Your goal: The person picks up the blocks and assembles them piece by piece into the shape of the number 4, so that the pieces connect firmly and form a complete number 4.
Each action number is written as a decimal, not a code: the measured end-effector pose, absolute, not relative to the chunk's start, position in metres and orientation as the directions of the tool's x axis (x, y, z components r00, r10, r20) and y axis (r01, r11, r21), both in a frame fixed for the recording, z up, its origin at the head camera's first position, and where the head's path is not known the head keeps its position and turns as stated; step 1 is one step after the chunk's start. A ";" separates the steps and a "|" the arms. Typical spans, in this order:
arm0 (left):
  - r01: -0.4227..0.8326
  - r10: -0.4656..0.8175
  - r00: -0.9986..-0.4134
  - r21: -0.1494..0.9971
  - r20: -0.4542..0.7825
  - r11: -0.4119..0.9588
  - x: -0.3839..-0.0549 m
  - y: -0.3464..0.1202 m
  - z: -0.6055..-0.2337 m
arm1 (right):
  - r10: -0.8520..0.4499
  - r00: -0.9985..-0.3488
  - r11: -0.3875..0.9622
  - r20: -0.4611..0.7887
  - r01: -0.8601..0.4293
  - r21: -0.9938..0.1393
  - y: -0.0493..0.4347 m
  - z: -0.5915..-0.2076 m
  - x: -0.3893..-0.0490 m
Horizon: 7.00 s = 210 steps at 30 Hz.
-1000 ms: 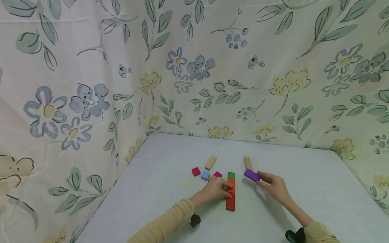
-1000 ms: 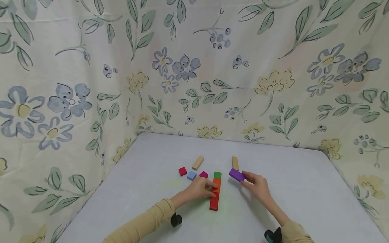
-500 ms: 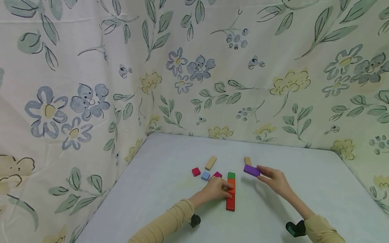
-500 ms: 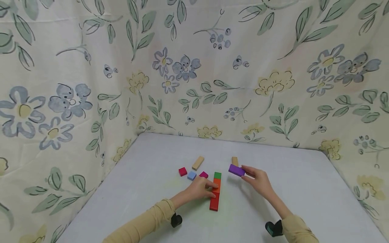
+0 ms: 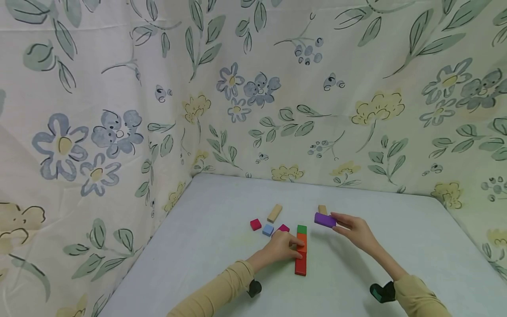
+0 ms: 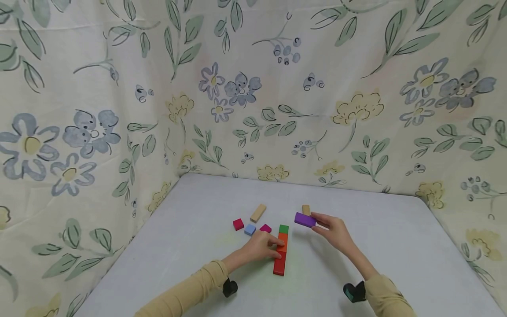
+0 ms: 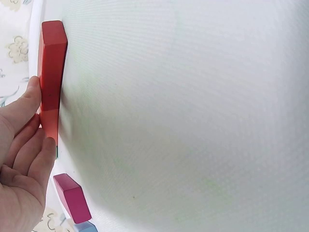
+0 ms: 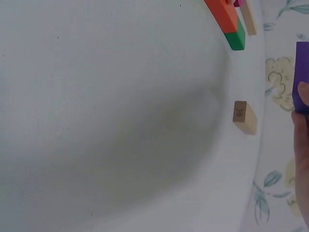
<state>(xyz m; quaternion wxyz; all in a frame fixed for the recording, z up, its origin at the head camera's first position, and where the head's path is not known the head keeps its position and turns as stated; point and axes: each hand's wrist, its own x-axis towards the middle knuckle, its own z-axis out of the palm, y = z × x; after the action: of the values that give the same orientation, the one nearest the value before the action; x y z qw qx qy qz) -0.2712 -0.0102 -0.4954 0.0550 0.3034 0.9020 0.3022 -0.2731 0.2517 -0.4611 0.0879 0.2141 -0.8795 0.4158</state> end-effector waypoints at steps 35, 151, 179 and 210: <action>0.512 0.586 -0.807 0.586 0.077 0.628 -0.271 -0.012 -0.494 | -0.317 -0.917 0.561 0.241 -0.387 -0.732 0.248 -0.488 -0.285; 0.536 0.601 -0.792 0.589 0.104 0.605 -0.267 -0.013 -0.488 | -0.316 -0.936 0.716 0.157 -0.344 -0.607 0.229 -0.511 -0.288; 0.520 0.588 -0.806 0.565 0.074 0.641 -0.269 -0.012 -0.492 | -0.286 -0.936 0.705 0.204 -0.350 -0.616 0.227 -0.510 -0.284; 0.524 0.588 -0.803 0.576 0.091 0.627 -0.271 -0.012 -0.495 | -0.263 -0.913 0.671 0.311 -0.405 -0.621 0.248 -0.482 -0.300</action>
<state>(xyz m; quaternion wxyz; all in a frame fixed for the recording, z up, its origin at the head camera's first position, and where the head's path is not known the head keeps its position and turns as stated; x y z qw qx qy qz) -0.2711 -0.0123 -0.4950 0.0532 0.3090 0.9005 0.3015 -0.3003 0.2480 -0.4818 0.0979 0.1837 -0.9089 0.3613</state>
